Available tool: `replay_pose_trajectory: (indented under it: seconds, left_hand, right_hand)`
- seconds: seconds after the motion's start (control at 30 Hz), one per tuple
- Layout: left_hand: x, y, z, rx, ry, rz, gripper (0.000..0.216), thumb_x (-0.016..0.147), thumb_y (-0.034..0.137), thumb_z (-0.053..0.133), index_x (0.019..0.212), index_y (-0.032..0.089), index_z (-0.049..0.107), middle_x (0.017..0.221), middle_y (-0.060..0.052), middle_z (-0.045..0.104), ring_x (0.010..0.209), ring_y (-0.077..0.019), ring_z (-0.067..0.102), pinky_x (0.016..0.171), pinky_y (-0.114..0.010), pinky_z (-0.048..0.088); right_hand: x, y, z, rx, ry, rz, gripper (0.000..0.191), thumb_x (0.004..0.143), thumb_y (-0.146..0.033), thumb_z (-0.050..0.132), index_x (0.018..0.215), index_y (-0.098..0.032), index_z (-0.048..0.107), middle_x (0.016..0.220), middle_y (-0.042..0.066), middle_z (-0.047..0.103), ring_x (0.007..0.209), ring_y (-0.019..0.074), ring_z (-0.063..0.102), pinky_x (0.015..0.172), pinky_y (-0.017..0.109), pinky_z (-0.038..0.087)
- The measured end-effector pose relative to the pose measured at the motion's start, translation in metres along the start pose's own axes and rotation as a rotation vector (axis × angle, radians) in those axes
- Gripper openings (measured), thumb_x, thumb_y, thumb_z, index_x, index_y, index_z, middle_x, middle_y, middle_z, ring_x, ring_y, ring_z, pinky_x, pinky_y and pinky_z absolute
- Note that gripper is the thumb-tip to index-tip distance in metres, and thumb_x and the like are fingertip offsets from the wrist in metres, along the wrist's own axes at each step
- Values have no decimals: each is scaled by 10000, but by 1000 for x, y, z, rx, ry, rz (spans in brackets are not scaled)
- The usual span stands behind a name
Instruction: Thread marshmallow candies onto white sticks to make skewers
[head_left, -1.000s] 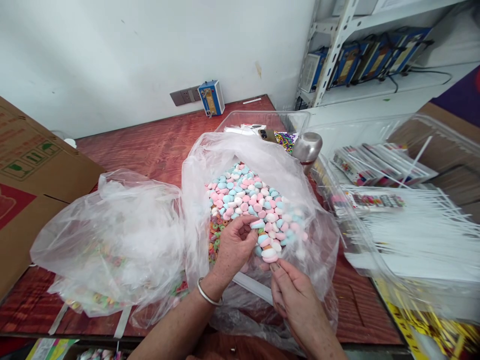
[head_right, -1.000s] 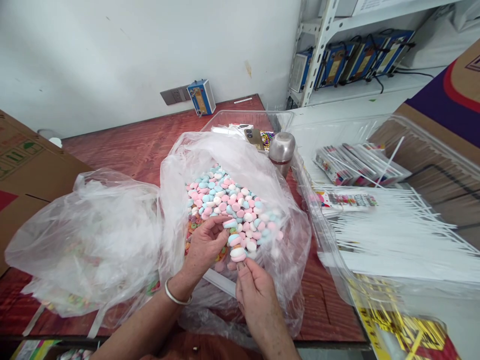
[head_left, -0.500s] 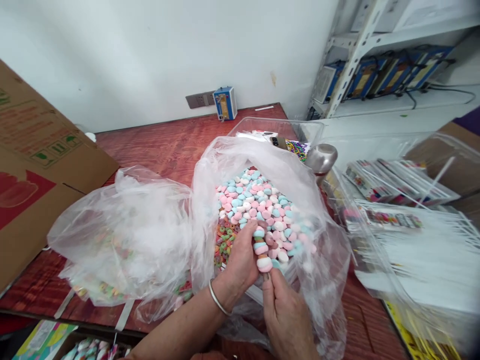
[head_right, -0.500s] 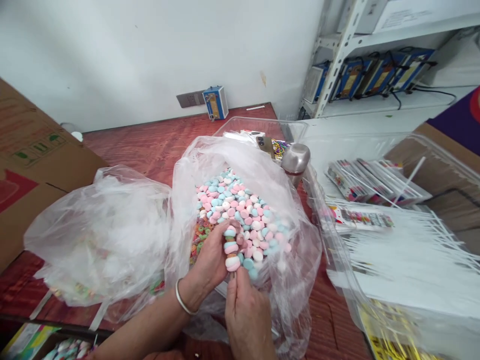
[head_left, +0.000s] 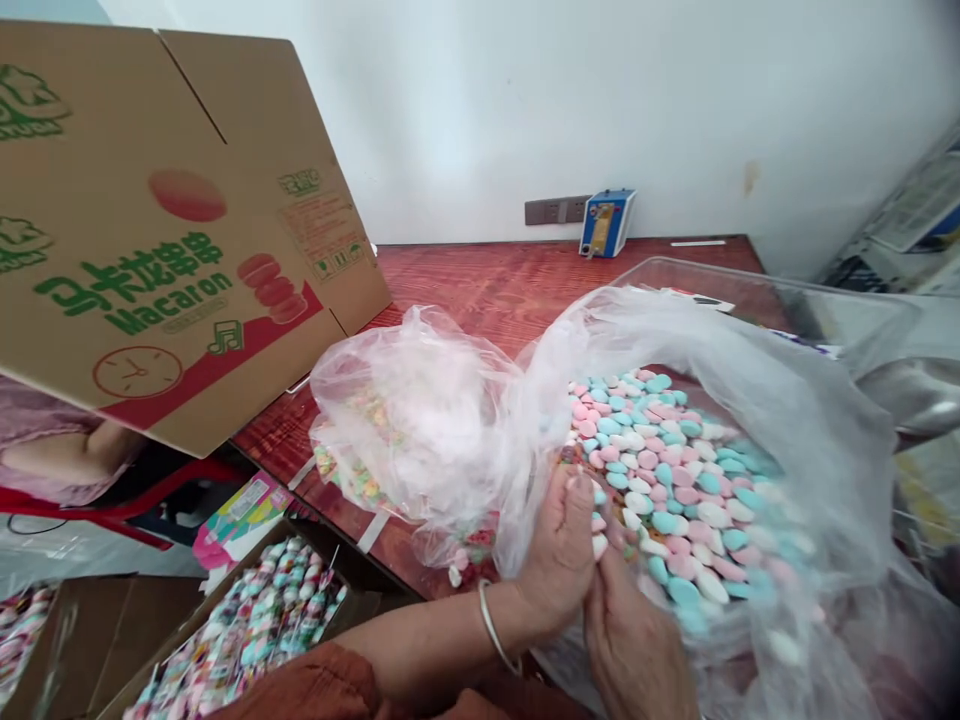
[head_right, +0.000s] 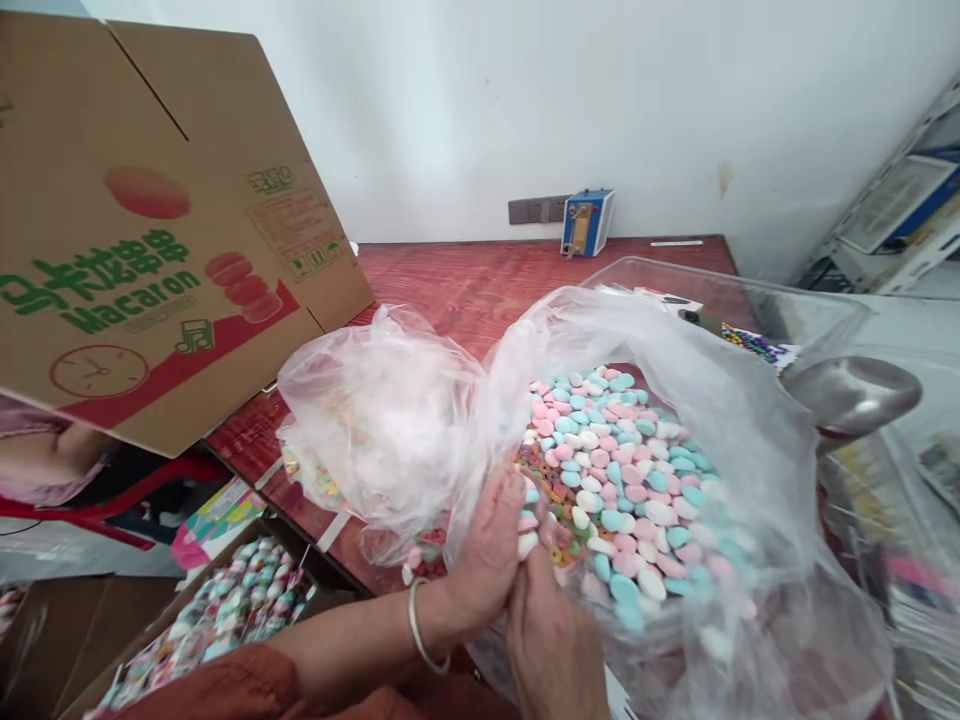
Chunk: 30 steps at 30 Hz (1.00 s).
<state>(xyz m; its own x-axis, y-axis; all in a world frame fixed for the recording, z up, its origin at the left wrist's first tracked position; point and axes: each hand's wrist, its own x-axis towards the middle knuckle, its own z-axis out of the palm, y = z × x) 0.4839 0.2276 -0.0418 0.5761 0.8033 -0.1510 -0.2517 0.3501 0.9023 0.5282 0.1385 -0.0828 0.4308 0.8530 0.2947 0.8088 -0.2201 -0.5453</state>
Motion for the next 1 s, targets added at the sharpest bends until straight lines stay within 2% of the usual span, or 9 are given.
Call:
replay_pose_trajectory:
  seconds: [0.07, 0.13, 0.27, 0.37, 0.53, 0.67, 0.77, 0.9, 1.0]
  left_hand:
    - [3, 36, -32, 116, 20, 81, 343, 929, 568, 450, 993, 233, 486, 772, 5, 588, 548, -105, 522, 507, -221, 429]
    - [10, 77, -74, 343, 149, 282, 353, 915, 517, 513, 1135, 243, 481, 849, 4, 592, 553, -95, 505, 514, -217, 421]
    - [36, 125, -167, 1183, 564, 629, 240, 909, 389, 554, 1038, 190, 591, 916, -39, 611, 801, -171, 578, 708, -275, 446]
    - [56, 107, -217, 1585, 542, 537, 248, 939, 369, 509, 1078, 186, 603, 948, -48, 587, 869, -227, 586, 691, -302, 418]
    - [70, 58, -255, 1721, 553, 423, 270, 963, 362, 427, 1048, 184, 611, 906, -80, 586, 735, -232, 598, 581, -302, 372]
    - [76, 63, -274, 1673, 485, 457, 297, 926, 381, 474, 1077, 182, 635, 967, -176, 651, 882, -324, 648, 655, -396, 448]
    - [70, 84, -271, 1631, 469, 528, 362, 886, 438, 534, 1097, 169, 654, 994, -189, 679, 1048, -400, 629, 765, -499, 484]
    - [38, 102, -217, 1526, 544, 786, 358, 936, 439, 496, 1173, 217, 646, 1157, -86, 672, 1207, -340, 562, 944, -506, 476]
    - [11, 91, -156, 1286, 448, 921, 269, 928, 343, 559, 1099, 170, 676, 1106, -87, 690, 1060, -240, 630, 891, -418, 530]
  right_hand:
    - [16, -24, -2, 122, -55, -151, 376, 1011, -279, 300, 1199, -191, 614, 944, 121, 761, 758, 244, 734, 586, 310, 527]
    - [24, -38, -7, 166, -64, -251, 331, 1002, -281, 354, 1170, -175, 619, 999, 111, 758, 857, 235, 736, 684, 314, 551]
    - [14, -28, -17, 152, -61, -177, 286, 995, -280, 386, 1063, -181, 646, 968, 74, 755, 845, 211, 729, 697, 296, 541]
    - [-6, -4, -25, 158, -64, 18, 280, 1000, -311, 397, 1024, -202, 654, 958, 49, 748, 862, 197, 719, 714, 273, 524]
    - [-35, 29, -41, 86, -15, 303, 293, 991, -362, 411, 967, -200, 655, 869, 36, 723, 778, 200, 685, 663, 280, 479]
    - [-51, 44, -47, -54, -42, 374, 249, 964, -306, 430, 950, -196, 654, 929, 51, 697, 854, 225, 662, 722, 313, 464]
    - [-57, 41, -41, -116, -135, 345, 220, 961, -268, 450, 943, -213, 662, 951, 45, 673, 854, 220, 648, 714, 312, 456]
    - [-50, 27, -19, -267, -137, 253, 161, 949, -246, 519, 972, -203, 672, 973, 73, 661, 927, 256, 611, 755, 336, 450]
    - [-41, 24, -6, -345, -139, 231, 152, 935, -193, 529, 876, -190, 669, 930, 86, 657, 901, 267, 589, 781, 362, 440]
